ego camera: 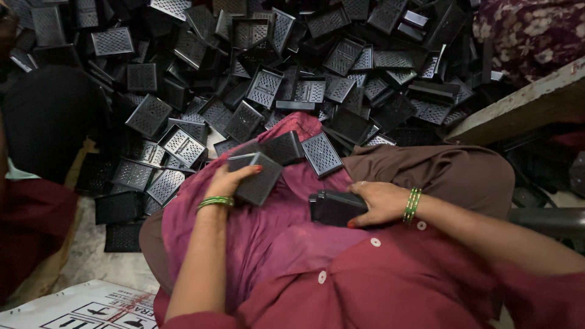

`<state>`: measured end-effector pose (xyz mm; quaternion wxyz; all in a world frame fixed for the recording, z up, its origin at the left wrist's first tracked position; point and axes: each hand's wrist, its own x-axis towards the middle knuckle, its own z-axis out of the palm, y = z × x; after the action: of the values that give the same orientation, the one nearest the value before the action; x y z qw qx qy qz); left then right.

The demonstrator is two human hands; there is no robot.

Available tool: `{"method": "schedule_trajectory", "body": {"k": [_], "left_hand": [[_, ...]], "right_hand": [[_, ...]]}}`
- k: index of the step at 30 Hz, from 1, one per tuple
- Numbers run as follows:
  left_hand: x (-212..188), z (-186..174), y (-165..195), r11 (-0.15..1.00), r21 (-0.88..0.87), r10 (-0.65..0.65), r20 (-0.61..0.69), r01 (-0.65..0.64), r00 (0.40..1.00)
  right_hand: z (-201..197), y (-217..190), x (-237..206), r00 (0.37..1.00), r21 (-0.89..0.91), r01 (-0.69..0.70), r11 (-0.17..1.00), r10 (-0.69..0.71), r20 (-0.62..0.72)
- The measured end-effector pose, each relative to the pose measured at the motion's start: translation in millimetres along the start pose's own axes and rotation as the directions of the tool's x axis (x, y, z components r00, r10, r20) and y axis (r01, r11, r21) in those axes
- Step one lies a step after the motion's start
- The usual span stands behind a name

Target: The person sits on the floor surrounded by a large pile of black plastic grater housings. They pick up a housing, insert and press a metal grater plate into it by hand, then place the assembled unit onto the pile, repeating this with one piece at a time.

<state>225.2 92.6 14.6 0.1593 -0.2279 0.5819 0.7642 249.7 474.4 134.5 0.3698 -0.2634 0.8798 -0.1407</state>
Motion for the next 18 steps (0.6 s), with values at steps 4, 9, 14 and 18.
{"method": "schedule_trajectory", "body": {"k": [4,9,14,18], "left_hand": [[9,18,-6,0.999,0.035,-0.036,0.135,0.031,0.990],[11,25,-2,0.999,0.006,-0.040,0.206,0.040,0.978],[13,27,-5,0.998,0.033,-0.057,0.123,0.053,0.991],[14,27,-8,0.994,0.106,0.023,0.084,-0.032,0.996]], "right_hand": [[-2,6,2,0.999,0.030,0.039,0.999,-0.039,-0.027],[-22,23,4,1.000,0.471,0.018,0.882,-0.025,0.009],[-36,48,20,0.998,0.948,0.002,0.319,0.056,-0.021],[-32,62,60,0.993,0.975,0.060,0.216,0.091,-0.081]]}}
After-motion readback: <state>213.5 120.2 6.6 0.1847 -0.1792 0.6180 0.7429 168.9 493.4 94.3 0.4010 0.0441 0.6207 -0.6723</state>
